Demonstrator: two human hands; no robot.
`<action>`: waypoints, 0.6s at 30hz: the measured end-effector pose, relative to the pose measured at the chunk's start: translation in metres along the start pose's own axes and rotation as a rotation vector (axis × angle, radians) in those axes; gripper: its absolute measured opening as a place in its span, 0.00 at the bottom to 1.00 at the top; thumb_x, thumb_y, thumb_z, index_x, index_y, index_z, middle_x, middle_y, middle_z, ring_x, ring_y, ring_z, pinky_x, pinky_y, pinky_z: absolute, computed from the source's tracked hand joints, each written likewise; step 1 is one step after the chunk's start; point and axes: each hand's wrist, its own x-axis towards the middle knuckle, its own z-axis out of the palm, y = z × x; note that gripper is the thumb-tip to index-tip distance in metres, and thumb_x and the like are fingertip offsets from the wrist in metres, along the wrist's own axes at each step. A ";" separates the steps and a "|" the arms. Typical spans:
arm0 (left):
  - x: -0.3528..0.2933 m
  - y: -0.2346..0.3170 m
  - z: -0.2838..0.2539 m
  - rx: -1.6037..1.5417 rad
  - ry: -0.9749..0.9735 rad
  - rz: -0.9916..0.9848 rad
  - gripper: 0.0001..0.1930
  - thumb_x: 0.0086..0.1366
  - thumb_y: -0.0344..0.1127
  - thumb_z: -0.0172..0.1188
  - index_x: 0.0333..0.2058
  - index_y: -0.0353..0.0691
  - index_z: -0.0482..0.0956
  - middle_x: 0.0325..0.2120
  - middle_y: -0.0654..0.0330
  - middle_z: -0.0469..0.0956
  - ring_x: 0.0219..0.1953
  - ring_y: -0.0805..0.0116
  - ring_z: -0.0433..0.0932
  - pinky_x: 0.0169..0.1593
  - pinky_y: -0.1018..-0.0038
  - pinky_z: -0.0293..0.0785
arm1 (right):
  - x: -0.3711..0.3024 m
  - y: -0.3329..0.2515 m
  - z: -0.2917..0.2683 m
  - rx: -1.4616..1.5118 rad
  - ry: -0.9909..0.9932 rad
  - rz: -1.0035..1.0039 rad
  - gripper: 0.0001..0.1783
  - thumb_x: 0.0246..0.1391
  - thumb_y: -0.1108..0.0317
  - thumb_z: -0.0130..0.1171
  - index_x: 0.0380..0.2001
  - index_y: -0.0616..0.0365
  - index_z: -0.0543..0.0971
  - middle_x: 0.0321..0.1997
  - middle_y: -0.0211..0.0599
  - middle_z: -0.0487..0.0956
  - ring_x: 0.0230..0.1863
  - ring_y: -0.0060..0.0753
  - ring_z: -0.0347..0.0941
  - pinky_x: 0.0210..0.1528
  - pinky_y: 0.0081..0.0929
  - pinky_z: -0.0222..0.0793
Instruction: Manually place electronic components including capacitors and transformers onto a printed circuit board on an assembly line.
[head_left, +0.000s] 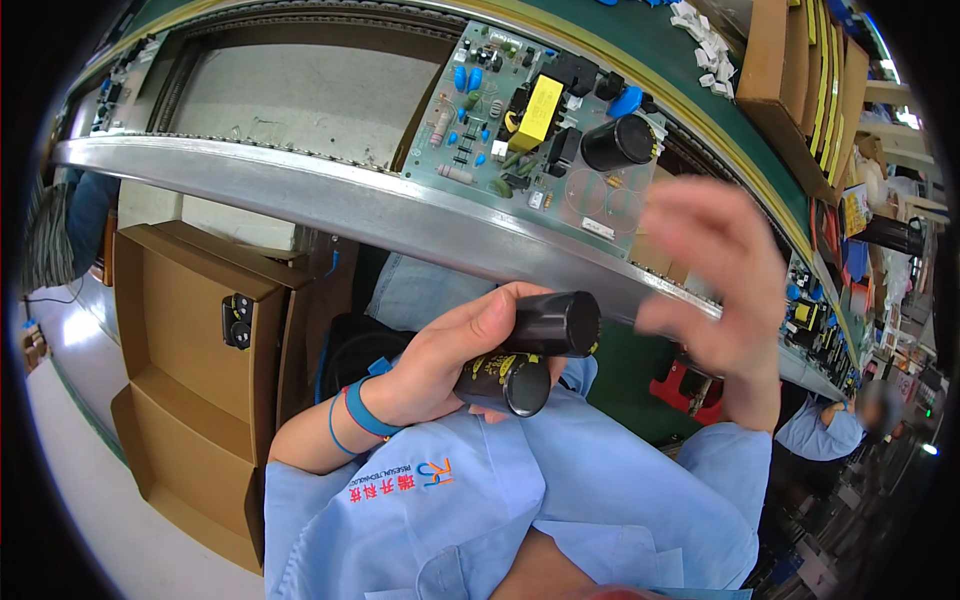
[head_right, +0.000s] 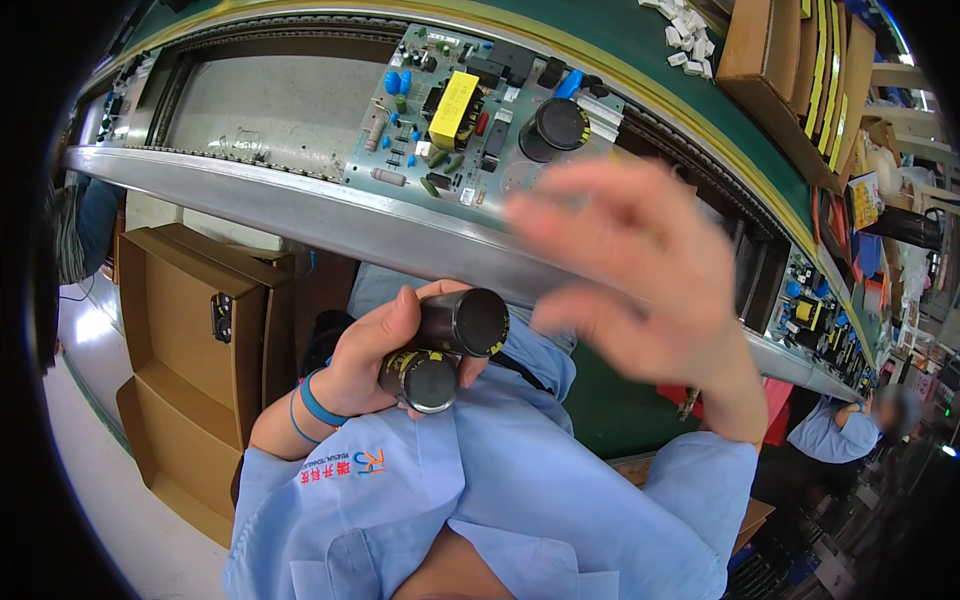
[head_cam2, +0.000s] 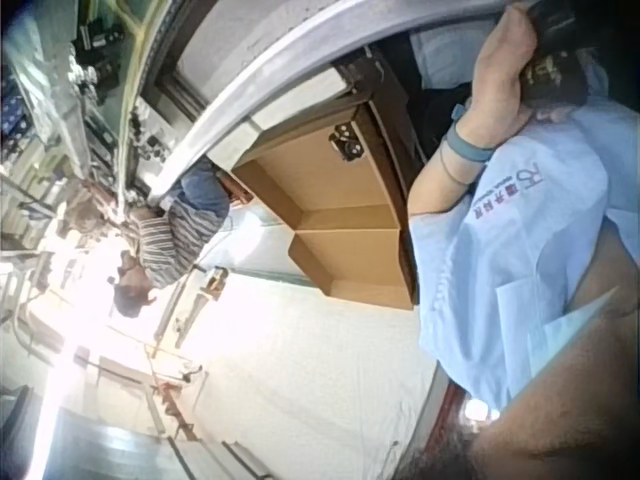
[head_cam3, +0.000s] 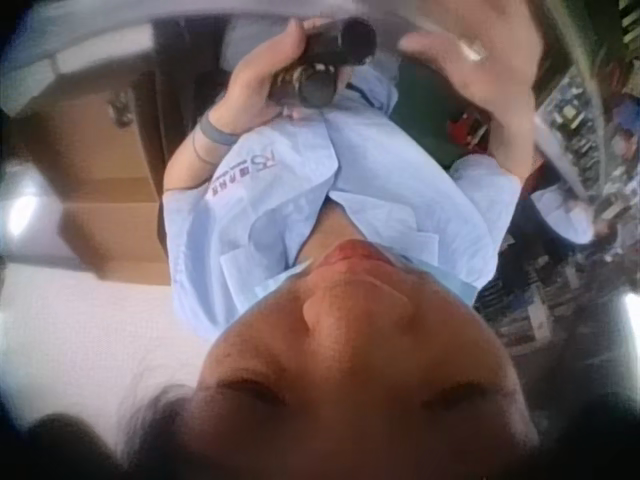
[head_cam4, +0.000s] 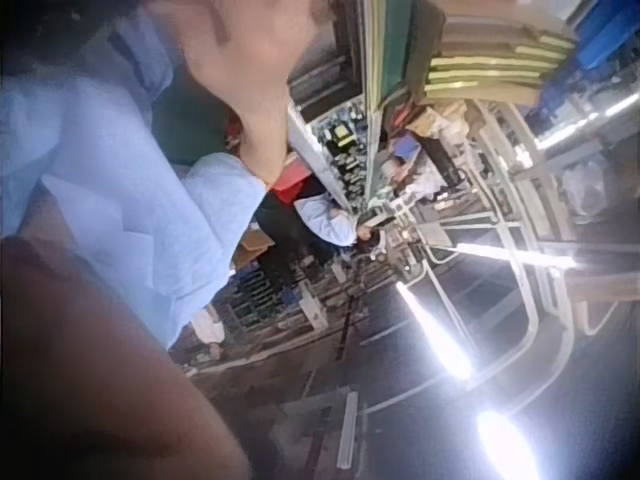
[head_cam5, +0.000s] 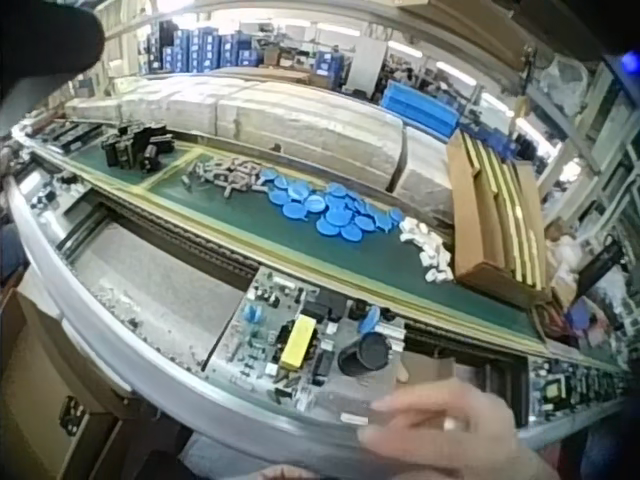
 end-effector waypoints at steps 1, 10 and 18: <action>0.002 0.002 0.004 -0.002 0.000 -0.004 0.33 0.71 0.62 0.43 0.59 0.38 0.64 0.36 0.56 0.77 0.20 0.77 0.72 0.21 0.81 0.66 | -0.006 -0.009 0.006 0.150 -0.043 0.024 0.30 0.41 0.65 0.74 0.50 0.61 0.80 0.49 0.48 0.75 0.41 0.38 0.77 0.40 0.28 0.76; 0.012 -0.007 0.010 0.214 -0.041 0.003 0.38 0.67 0.56 0.57 0.64 0.34 0.61 0.49 0.55 0.72 0.37 0.76 0.70 0.38 0.81 0.67 | -0.026 0.058 -0.008 0.768 0.203 0.460 0.22 0.46 0.76 0.65 0.47 0.64 0.76 0.48 0.36 0.77 0.48 0.28 0.74 0.54 0.27 0.70; 0.006 -0.009 0.000 0.461 0.031 0.155 0.37 0.62 0.47 0.66 0.64 0.33 0.64 0.49 0.58 0.70 0.43 0.72 0.71 0.48 0.79 0.67 | -0.006 0.066 -0.009 0.379 0.201 0.534 0.18 0.49 0.80 0.64 0.45 0.64 0.77 0.43 0.35 0.80 0.43 0.26 0.77 0.48 0.25 0.74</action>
